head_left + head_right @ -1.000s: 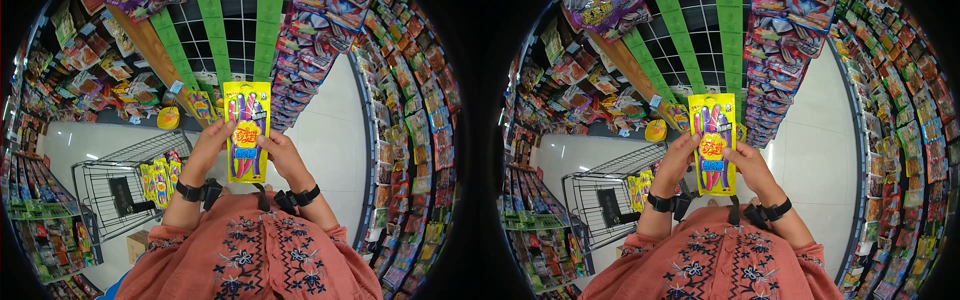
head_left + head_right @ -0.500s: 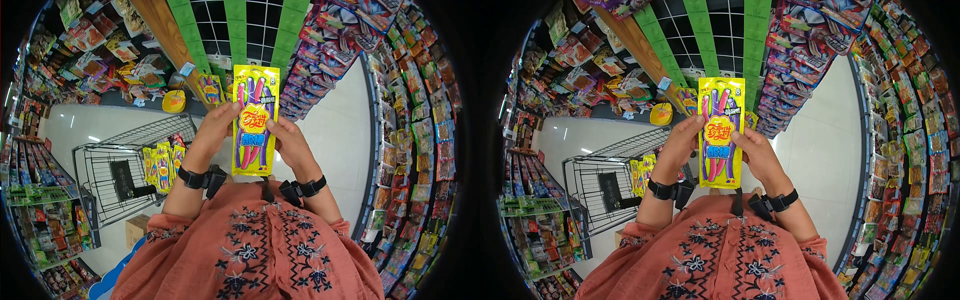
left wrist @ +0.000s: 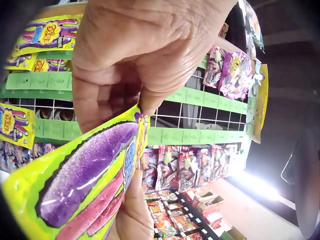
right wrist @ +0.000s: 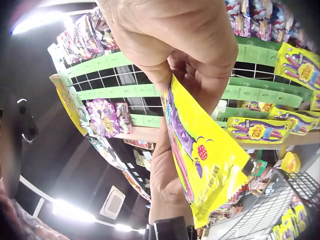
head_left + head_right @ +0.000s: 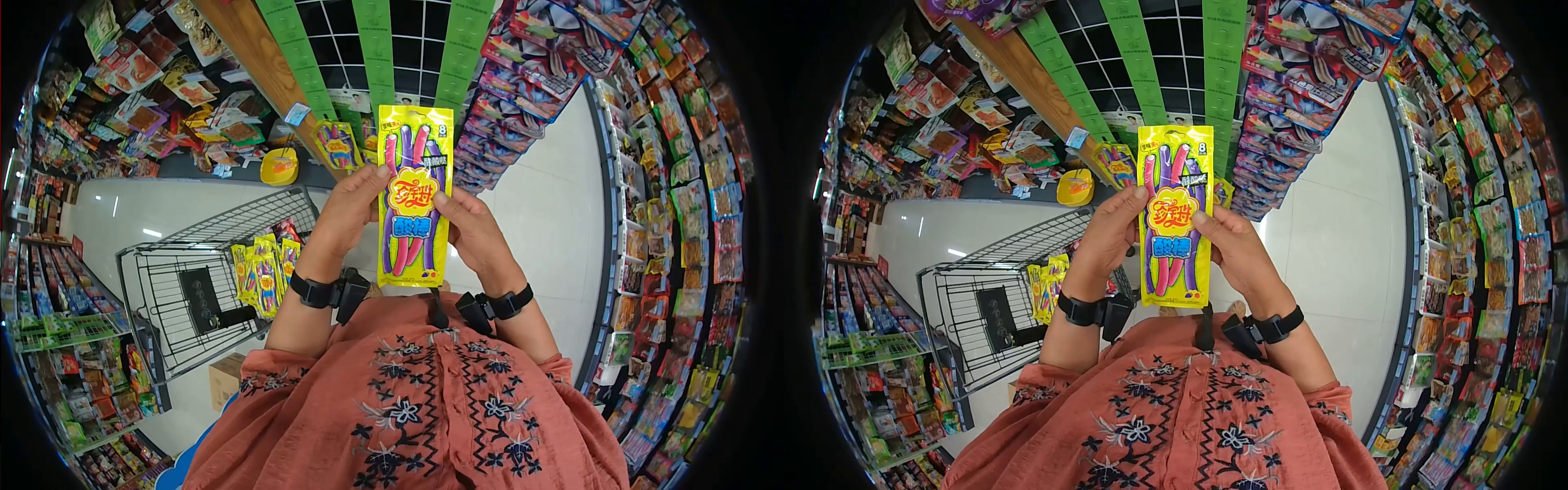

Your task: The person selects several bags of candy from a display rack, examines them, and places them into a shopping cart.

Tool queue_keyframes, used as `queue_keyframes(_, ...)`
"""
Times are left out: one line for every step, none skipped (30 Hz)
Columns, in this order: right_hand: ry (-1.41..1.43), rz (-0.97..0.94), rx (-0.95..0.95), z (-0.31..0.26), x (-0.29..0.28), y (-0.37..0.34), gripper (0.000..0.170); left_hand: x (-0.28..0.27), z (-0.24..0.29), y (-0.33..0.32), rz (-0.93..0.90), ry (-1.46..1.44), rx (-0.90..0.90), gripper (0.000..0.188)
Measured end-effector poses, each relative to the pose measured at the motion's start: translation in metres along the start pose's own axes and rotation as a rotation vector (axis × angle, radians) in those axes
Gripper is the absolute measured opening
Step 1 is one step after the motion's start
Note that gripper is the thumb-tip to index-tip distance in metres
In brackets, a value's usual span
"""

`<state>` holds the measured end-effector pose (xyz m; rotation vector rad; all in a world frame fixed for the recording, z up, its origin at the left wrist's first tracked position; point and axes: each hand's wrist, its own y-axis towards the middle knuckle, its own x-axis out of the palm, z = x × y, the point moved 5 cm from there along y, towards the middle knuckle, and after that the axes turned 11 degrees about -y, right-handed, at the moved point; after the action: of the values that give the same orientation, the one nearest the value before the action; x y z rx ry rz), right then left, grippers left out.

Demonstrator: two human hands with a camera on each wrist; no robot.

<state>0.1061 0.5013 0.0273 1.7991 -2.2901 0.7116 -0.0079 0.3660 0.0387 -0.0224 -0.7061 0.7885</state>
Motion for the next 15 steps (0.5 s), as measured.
queue_keyframes(-0.005, 0.005, 0.004, 0.000, 0.000, 0.000, 0.033, 0.000, 0.000, 0.001, 0.001, -0.001, 0.001, 0.032)
queue_keyframes(-0.009, 0.010, 0.007, -0.001, -0.001, -0.001, 0.033, 0.001, -0.001, 0.001, 0.002, -0.002, 0.002, 0.032)
queue_keyframes(-0.014, 0.016, 0.010, -0.001, -0.001, -0.002, 0.033, 0.000, -0.002, 0.002, 0.004, 0.011, -0.012, 0.033)
queue_keyframes(-0.022, 0.036, 0.014, 0.000, -0.003, -0.002, 0.033, -0.001, -0.003, 0.002, 0.005, 0.026, -0.024, 0.033)
queue_keyframes(-0.032, 0.055, 0.015, -0.001, -0.005, -0.002, 0.033, -0.002, -0.003, 0.004, 0.003, 0.041, -0.034, 0.033)
queue_keyframes(-0.041, 0.074, 0.016, -0.001, -0.006, -0.002, 0.034, -0.002, -0.004, 0.006, -0.011, 0.053, -0.032, 0.034)
queue_keyframes(-0.045, 0.083, 0.010, -0.003, -0.006, -0.003, 0.034, -0.002, -0.005, 0.006, -0.024, 0.065, -0.030, 0.034)
queue_keyframes(-0.050, 0.092, 0.004, -0.005, -0.006, -0.004, 0.035, -0.002, -0.006, 0.006, -0.038, 0.078, -0.028, 0.034)
queue_keyframes(-0.054, 0.102, -0.003, -0.006, -0.007, -0.005, 0.036, 0.000, -0.006, 0.006, -0.031, 0.058, -0.016, 0.034)
queue_keyframes(-0.080, 0.079, -0.005, -0.006, -0.008, -0.007, 0.037, 0.002, -0.007, 0.006, -0.023, 0.038, -0.005, 0.034)
queue_keyframes(-0.107, 0.055, -0.006, -0.006, -0.011, -0.008, 0.038, 0.004, -0.007, 0.007, -0.014, 0.018, 0.007, 0.034)
queue_keyframes(-0.133, 0.030, -0.007, -0.010, -0.008, -0.009, 0.040, 0.007, -0.007, 0.008, -0.035, -0.099, 0.032, 0.033)
queue_keyframes(-0.145, -0.059, -0.054, -0.017, 0.001, -0.012, 0.040, 0.009, -0.010, 0.010, -0.054, -0.217, 0.056, 0.032)
queue_keyframes(-0.156, -0.149, -0.101, -0.027, 0.011, -0.017, 0.040, 0.011, -0.012, 0.011, -0.072, -0.334, 0.080, 0.031)
queue_keyframes(-0.165, -0.241, -0.148, -0.035, 0.022, -0.020, 0.040, 0.008, -0.016, 0.012, 0.058, -0.347, 0.083, 0.032)
